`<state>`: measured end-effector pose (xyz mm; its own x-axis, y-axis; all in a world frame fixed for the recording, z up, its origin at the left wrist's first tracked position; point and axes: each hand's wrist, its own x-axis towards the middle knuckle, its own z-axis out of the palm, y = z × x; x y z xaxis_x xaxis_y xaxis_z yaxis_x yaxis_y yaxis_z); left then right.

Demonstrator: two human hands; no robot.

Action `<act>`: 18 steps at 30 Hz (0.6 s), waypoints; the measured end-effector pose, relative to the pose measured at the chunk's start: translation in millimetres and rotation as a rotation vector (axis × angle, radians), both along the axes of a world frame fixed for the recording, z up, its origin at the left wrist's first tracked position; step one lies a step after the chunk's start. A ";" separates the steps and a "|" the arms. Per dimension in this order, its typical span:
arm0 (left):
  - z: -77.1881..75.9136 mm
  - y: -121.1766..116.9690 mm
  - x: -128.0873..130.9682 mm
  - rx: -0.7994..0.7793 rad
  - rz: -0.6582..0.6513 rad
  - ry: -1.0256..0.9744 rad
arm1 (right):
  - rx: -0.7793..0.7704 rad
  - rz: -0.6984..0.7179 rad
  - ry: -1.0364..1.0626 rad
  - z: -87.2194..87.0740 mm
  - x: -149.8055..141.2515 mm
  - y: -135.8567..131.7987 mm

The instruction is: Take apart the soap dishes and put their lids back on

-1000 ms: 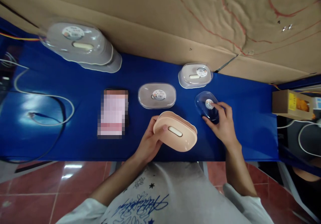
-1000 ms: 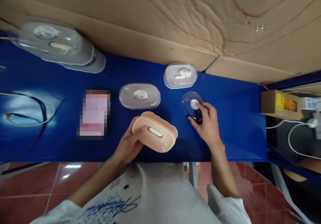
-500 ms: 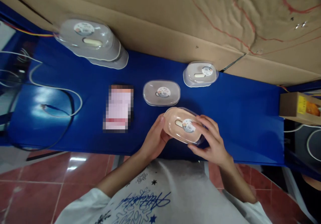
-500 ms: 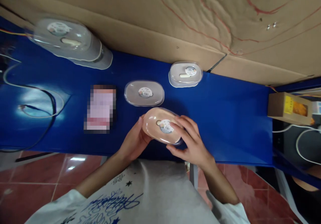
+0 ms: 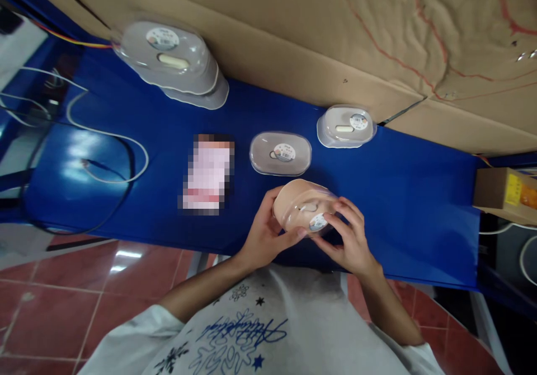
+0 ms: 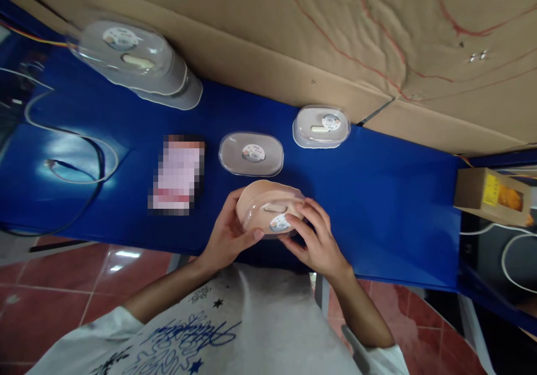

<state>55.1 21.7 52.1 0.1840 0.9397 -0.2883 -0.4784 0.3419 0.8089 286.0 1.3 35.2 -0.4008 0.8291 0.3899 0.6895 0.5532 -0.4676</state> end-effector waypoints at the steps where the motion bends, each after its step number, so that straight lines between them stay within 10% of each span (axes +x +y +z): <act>1: 0.3 -0.9 -0.4 0.006 0.000 0.015 | 0.000 -0.010 0.006 -2.0 -0.7 -0.3; 14: -18.2 5.7 7.3 0.020 -0.155 0.020 | -0.190 0.038 0.045 -16.6 18.0 16.7; 18: -30.0 1.0 -2.6 0.234 -0.159 0.353 | -0.204 -0.024 0.011 -17.2 50.8 34.5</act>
<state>52.5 22.7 22.2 0.2595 0.9552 -0.1421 -0.1159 0.1769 0.9774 336.8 35.8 18.1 -0.3764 0.9007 0.2172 0.6960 0.4296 -0.5754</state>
